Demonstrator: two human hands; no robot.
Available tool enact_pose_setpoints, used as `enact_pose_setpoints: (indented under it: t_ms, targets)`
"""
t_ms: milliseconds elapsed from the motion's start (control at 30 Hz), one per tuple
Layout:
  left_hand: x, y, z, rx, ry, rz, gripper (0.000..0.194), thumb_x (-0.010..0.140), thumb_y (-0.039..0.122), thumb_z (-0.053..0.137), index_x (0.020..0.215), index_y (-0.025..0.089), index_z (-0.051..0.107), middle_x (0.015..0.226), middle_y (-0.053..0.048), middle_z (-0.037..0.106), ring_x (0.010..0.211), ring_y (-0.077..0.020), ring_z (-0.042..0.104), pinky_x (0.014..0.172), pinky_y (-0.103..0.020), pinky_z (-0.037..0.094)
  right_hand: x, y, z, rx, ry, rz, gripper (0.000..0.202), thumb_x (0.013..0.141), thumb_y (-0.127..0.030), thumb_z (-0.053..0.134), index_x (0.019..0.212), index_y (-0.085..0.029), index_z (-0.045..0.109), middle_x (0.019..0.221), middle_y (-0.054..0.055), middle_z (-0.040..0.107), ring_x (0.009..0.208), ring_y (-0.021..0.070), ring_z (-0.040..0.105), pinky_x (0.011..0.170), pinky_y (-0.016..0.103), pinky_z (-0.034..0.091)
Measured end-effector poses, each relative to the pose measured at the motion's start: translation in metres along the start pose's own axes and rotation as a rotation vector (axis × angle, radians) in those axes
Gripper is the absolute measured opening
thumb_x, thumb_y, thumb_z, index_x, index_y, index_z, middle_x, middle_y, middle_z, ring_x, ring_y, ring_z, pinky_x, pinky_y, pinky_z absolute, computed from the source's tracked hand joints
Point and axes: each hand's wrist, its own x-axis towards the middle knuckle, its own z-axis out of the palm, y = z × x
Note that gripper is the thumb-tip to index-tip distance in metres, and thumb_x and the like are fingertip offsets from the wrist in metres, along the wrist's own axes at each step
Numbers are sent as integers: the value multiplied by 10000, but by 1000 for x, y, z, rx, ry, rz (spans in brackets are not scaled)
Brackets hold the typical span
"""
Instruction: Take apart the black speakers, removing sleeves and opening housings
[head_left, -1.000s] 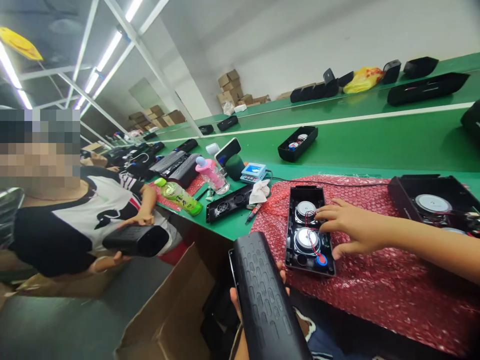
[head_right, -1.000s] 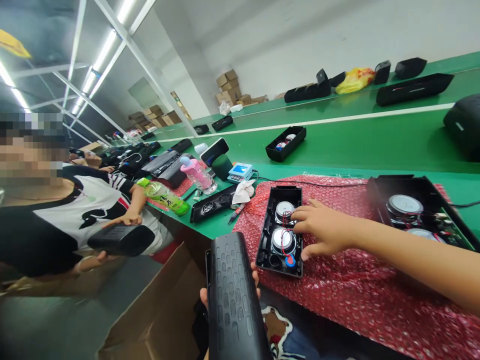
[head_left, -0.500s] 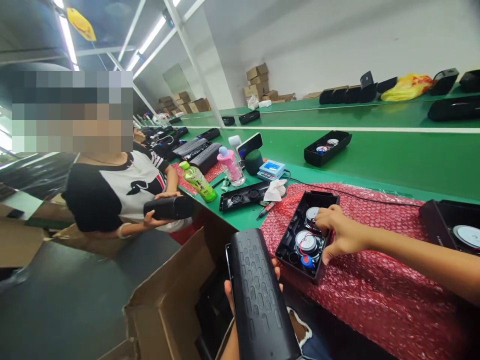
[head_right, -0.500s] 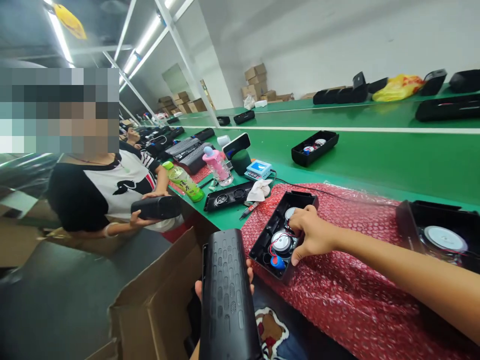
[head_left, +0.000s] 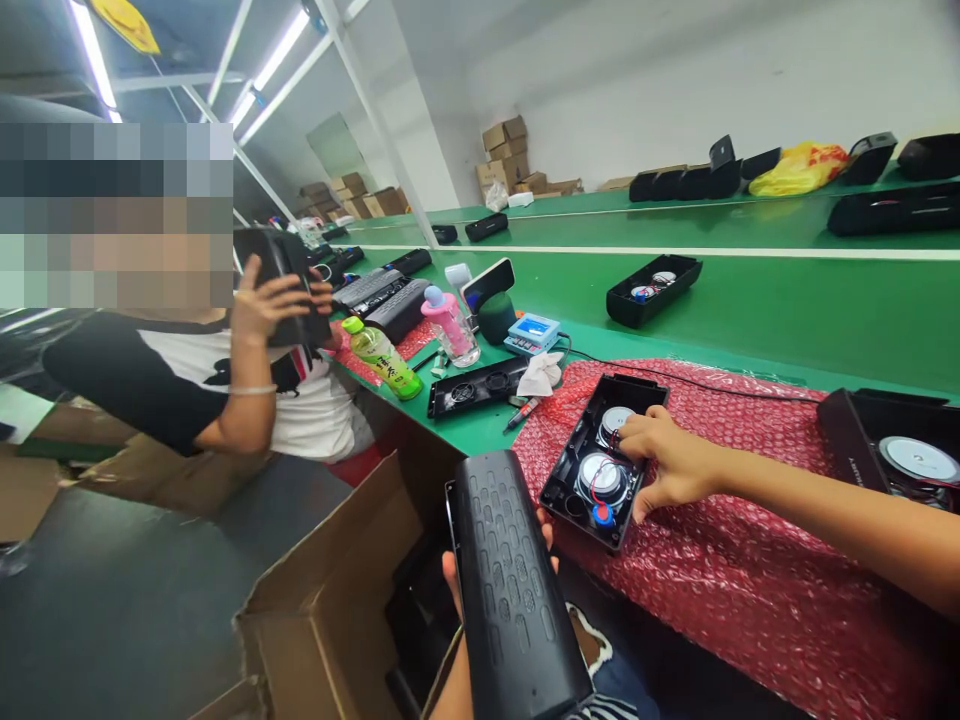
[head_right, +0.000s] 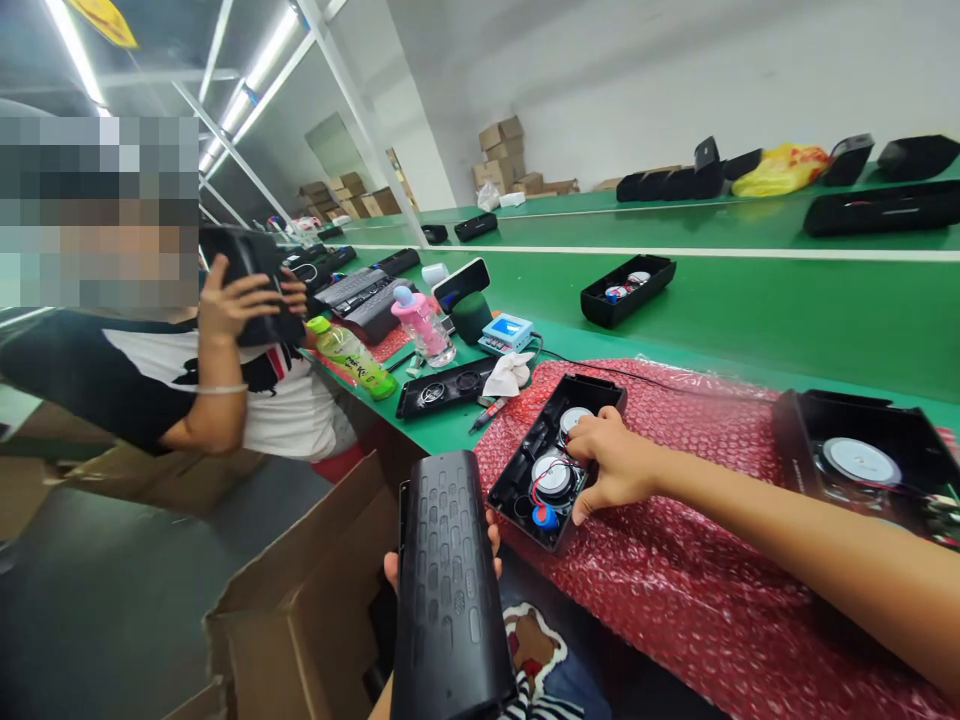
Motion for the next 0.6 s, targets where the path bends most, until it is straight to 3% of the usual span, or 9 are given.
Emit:
enact_pose_setpoints:
  t_ms: [167, 267, 333, 400, 467, 533, 600]
  targets:
    - [-4, 1, 7, 11, -15, -5, 1205, 573, 972, 418, 1451, 147, 459, 1454, -103, 522, 1384, -242, 461, 1059, -287, 436, -5, -2, -4, 5, -36, 16, 663, 642, -809, 640, 642, -153, 544, 768, 75, 617, 831, 240, 549, 791, 386, 264]
    - [-5, 7, 3, -26, -91, -50, 1191, 570, 940, 496, 1489, 185, 413, 1476, -70, 509, 1356, -215, 498, 1067, -247, 430, -29, -11, -27, 5, -26, -3, 484, 802, -650, 613, 854, -173, 678, 949, 107, 685, 995, 277, 589, 897, 440, 315]
    - [-4, 13, -5, -31, -141, -89, 1190, 556, 910, 561, 1505, 213, 384, 1500, -50, 484, 1360, -206, 494, 1075, -234, 423, -56, -16, -50, -18, 91, 51, 403, 873, -551, 563, 1013, -197, 694, 1128, 110, 677, 1119, 271, 575, 985, 434, 338]
    - [0, 21, -17, -14, -197, -154, 1205, 531, 872, 629, 1518, 237, 355, 1519, -37, 461, 1372, -213, 480, 1095, -236, 404, -93, -16, -72, -93, 246, 270, 390, 892, -497, 524, 1105, -209, 677, 1200, 103, 660, 1138, 257, 580, 997, 393, 385]
    - [6, 28, -32, 11, -257, -207, 1215, 518, 829, 679, 1540, 299, 290, 1532, 5, 445, 1388, -211, 463, 1112, -239, 385, -137, -9, -87, -214, 331, 633, 418, 903, -473, 486, 1171, -200, 653, 1134, 110, 687, 1060, 270, 618, 930, 383, 442]
    - [13, 33, -48, 6, -327, -212, 1224, 536, 813, 672, 1558, 375, 160, 1553, 52, 404, 1400, -206, 446, 1117, -258, 380, -184, 0, -90, -309, 342, 1006, 477, 926, -471, 432, 1243, -166, 616, 1100, 138, 699, 1011, 305, 642, 870, 403, 472]
    - [19, 35, -62, -10, -360, -171, 1244, 524, 841, 637, 1544, 429, 55, 1548, 71, 402, 1366, -224, 488, 1085, -304, 422, -223, 9, -81, -294, 323, 1210, 526, 960, -471, 342, 1271, -132, 596, 1163, 159, 686, 1067, 329, 638, 901, 425, 474]
